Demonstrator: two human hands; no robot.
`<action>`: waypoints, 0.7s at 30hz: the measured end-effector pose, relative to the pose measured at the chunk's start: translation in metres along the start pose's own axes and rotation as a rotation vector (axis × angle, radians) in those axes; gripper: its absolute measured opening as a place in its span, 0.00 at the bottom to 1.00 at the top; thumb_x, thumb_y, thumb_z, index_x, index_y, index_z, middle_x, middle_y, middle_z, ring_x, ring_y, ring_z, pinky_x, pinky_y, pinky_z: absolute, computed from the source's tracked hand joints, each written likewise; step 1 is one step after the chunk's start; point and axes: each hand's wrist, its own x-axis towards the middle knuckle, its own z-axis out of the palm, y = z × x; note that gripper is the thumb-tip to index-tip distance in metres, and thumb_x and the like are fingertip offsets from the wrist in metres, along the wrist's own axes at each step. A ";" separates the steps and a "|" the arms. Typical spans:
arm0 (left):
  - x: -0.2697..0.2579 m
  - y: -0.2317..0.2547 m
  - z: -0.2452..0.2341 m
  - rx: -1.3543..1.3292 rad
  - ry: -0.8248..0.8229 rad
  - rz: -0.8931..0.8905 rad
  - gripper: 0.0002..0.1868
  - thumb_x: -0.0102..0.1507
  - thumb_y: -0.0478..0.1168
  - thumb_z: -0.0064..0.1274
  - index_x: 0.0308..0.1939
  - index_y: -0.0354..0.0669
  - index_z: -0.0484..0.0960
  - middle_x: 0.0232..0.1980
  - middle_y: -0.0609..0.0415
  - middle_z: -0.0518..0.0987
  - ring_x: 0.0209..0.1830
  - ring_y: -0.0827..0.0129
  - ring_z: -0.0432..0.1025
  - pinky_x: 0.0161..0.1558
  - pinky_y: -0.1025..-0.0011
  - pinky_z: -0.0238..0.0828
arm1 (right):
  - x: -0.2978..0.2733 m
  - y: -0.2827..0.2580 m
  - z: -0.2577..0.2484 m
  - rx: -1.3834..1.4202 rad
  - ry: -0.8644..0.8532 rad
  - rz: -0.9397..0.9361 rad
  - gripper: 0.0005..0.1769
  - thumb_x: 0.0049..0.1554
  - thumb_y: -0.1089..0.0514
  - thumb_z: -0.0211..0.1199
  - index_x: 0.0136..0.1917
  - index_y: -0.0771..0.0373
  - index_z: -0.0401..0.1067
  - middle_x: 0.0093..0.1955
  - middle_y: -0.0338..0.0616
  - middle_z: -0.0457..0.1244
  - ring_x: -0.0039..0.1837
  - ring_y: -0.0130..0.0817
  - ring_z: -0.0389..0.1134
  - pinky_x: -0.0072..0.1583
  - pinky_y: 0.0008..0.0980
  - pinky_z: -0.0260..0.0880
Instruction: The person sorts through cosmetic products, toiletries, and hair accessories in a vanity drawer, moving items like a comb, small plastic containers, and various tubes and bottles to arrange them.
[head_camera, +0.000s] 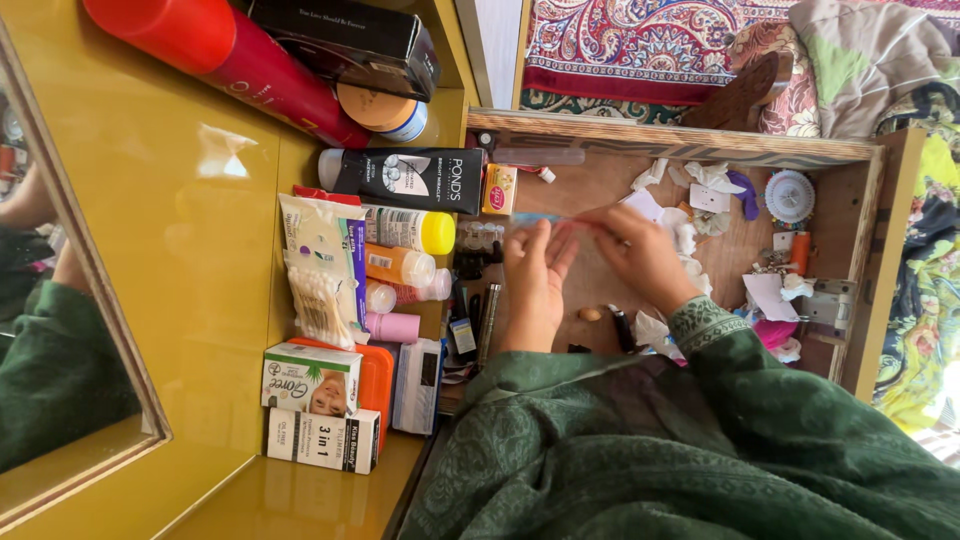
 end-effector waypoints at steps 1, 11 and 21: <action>-0.004 -0.001 0.002 -0.004 0.015 -0.046 0.23 0.67 0.35 0.52 0.64 0.38 0.63 0.60 0.46 0.72 0.57 0.56 0.73 0.58 0.54 0.77 | 0.001 0.007 0.002 0.022 0.071 0.147 0.17 0.60 0.63 0.60 0.63 0.59 0.75 0.52 0.47 0.67 0.52 0.43 0.73 0.51 0.37 0.73; -0.015 0.015 0.000 0.056 0.067 0.065 0.40 0.65 0.34 0.50 0.77 0.44 0.47 0.74 0.41 0.61 0.65 0.55 0.68 0.68 0.59 0.65 | 0.013 0.048 0.027 -0.194 0.190 0.126 0.09 0.62 0.59 0.62 0.54 0.63 0.77 0.50 0.52 0.66 0.48 0.54 0.70 0.50 0.46 0.70; 0.007 0.015 -0.005 0.053 0.090 0.110 0.44 0.64 0.35 0.52 0.79 0.47 0.44 0.75 0.42 0.59 0.68 0.58 0.66 0.70 0.61 0.63 | 0.046 0.049 0.034 -0.296 0.155 0.136 0.08 0.62 0.57 0.62 0.51 0.62 0.76 0.51 0.51 0.65 0.48 0.56 0.68 0.48 0.50 0.68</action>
